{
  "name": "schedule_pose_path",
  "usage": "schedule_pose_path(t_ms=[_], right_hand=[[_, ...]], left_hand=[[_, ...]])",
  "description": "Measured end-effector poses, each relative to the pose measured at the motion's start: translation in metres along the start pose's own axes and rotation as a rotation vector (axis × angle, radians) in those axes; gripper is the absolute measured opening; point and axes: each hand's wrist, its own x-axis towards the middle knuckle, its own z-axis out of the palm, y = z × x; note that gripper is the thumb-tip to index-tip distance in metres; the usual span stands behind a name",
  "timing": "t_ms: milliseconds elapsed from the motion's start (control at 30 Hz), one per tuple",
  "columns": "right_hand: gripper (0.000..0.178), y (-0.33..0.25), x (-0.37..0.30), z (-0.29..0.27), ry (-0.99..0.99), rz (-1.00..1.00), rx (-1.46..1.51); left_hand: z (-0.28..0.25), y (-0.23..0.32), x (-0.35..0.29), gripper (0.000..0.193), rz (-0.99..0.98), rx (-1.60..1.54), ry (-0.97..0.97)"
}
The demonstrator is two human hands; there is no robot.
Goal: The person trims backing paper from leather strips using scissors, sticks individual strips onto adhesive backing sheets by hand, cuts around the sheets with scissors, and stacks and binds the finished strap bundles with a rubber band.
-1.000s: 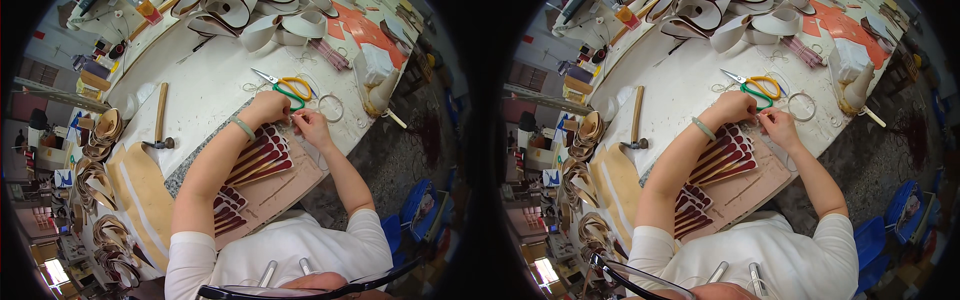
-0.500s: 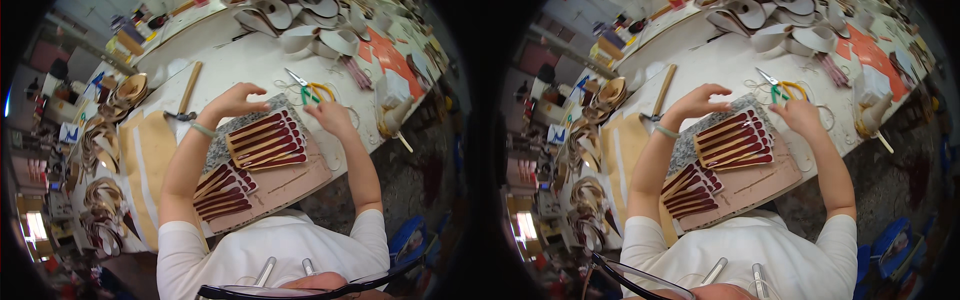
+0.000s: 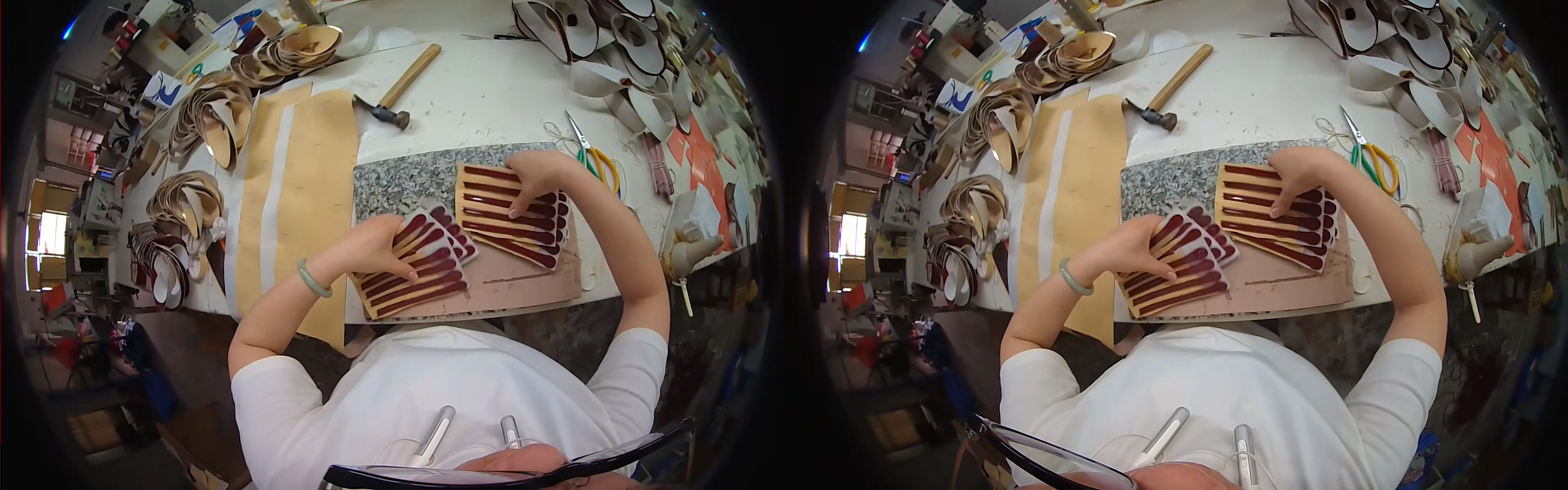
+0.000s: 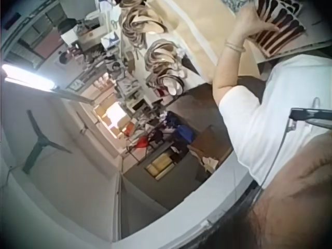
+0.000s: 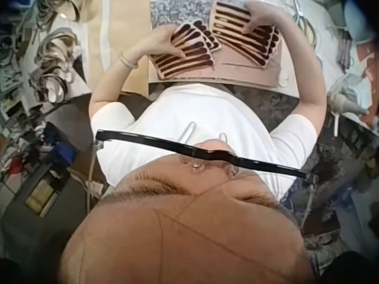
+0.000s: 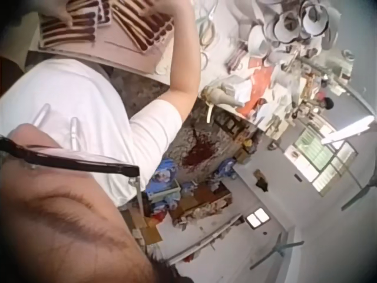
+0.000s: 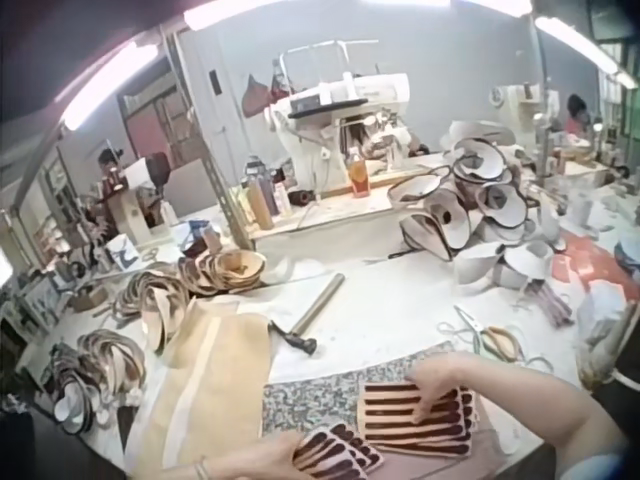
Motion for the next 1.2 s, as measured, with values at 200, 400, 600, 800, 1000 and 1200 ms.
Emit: schedule_pose_path(t_ms=[200,400,600,800,1000,1200], right_hand=[[0.055,0.009,-0.06,0.02,0.26,-0.129,0.404],[0.056,0.002,-0.097,0.065,0.484,-0.512,1.476],[0.058,-0.071,-0.04,0.096,0.787,-0.415,1.56],[0.127,-0.045,-0.033,0.13,0.998,-0.91,1.232],[0.105,-0.053,-0.033,0.136,0.827,-0.731,1.199],[0.104,-0.049,-0.043,0.129,1.023,-0.826,1.143]], left_hand=[[0.006,-0.016,-0.016,0.053,0.146,-0.123,0.395],[0.01,0.024,0.008,0.031,0.26,-0.876,0.644],[0.036,0.044,0.036,0.081,0.61,-1.43,0.107],[0.055,0.051,0.039,0.096,0.64,-0.789,0.413],[0.067,0.035,0.05,0.079,0.631,-0.848,0.398],[0.058,0.038,0.057,0.061,0.479,-0.709,0.237]])
